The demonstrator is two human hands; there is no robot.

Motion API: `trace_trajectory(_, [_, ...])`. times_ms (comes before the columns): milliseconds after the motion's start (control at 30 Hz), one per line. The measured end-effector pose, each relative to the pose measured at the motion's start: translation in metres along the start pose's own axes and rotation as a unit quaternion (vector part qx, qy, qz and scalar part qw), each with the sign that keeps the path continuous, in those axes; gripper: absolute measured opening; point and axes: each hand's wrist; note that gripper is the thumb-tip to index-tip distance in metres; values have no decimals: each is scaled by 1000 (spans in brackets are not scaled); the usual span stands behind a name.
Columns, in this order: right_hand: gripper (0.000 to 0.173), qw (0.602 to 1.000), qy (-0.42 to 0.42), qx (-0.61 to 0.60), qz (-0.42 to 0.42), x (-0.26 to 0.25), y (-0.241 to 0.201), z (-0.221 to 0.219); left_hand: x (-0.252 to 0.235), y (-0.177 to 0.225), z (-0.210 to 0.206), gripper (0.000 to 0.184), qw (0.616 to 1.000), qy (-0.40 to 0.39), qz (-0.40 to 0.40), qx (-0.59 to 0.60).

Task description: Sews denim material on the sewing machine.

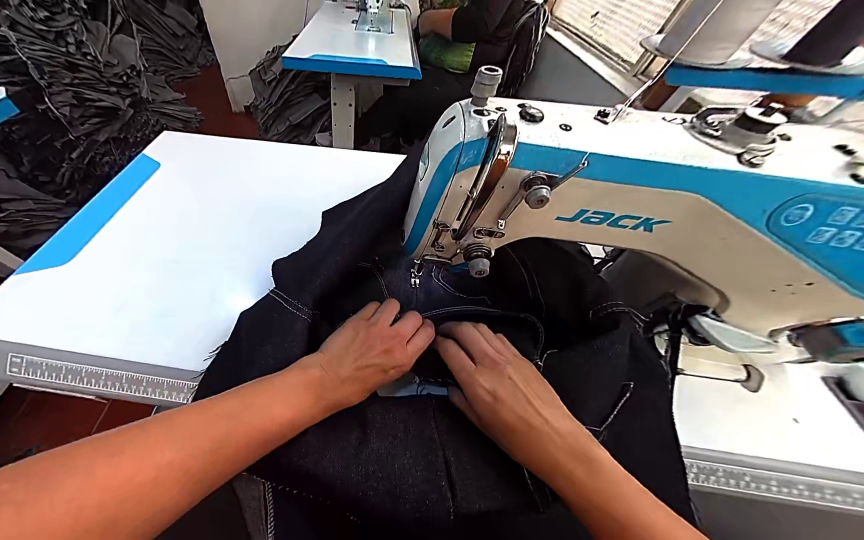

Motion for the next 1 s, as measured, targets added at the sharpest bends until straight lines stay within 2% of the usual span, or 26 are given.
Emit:
trace_trajectory(100, [25, 997, 16, 76, -25, -17, -6, -15, -12, -9, -5, 27, 995, -23, 54, 80])
trace_trajectory(167, [24, 994, -2, 98, -39, -25, -2, -22, -18, -11, 1, 26, 987, -92, 87, 102])
trace_trajectory(267, [24, 996, -19, 77, -52, -22, 8, -23, -15, -13, 5, 21, 985, -114, 74, 105])
trace_trajectory(600, [35, 994, -26, 83, -63, -11, 4, -22, -19, -7, 16, 37, 963, -245, 94, 60])
trace_trajectory(1000, [35, 992, -41, 82, -89, -38, 24, -34, -41, -37, 3, 37, 959, -244, 122, 82])
Point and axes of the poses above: each hand's wrist, its own x-axis away from the middle knuckle, its own z-axis out of the back of the hand, y = z × x, and after that the axes turned 3 degrees about z, right-handed
